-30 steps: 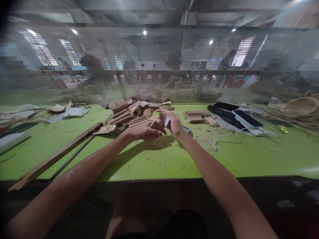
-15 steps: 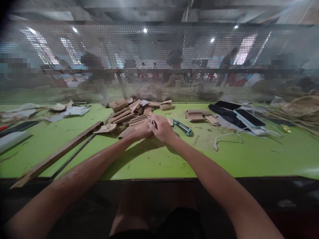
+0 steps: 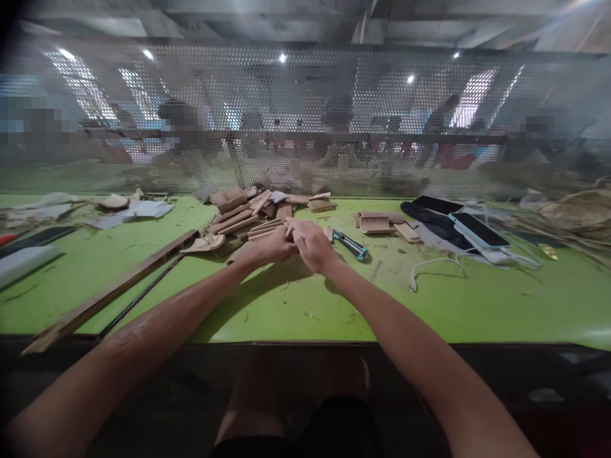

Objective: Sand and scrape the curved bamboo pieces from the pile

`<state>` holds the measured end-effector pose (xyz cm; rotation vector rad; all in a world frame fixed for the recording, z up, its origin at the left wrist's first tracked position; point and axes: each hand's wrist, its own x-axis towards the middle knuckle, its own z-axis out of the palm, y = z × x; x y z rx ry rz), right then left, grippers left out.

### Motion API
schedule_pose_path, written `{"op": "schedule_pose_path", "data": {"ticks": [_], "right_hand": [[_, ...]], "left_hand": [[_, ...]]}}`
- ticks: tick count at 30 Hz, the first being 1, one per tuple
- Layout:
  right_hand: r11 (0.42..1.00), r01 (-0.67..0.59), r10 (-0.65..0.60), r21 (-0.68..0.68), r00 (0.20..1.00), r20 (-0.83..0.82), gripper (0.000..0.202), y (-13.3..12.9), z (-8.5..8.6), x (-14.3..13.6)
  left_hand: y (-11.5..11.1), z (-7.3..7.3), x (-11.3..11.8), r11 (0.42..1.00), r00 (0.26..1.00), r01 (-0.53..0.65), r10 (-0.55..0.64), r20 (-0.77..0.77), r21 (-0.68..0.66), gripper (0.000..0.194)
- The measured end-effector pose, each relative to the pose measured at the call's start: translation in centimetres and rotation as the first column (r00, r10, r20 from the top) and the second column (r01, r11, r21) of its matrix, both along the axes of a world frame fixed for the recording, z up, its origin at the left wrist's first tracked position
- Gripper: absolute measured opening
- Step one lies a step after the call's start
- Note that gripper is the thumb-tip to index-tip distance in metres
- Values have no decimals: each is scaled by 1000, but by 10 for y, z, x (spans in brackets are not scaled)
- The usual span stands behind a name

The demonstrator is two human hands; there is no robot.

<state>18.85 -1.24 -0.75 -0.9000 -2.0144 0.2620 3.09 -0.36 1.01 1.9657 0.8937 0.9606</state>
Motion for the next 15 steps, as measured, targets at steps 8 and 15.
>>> {"op": "schedule_pose_path", "data": {"ticks": [8, 15], "right_hand": [[1000, 15, -15, 6, 1000, 13, 54, -2, 2, -2], [997, 69, -69, -22, 998, -13, 55, 2, 1, -1]], "left_hand": [[2, 1, 0, 999, 999, -41, 41, -14, 3, 16], [10, -3, -2, 996, 998, 58, -58, 4, -67, 13]]}}
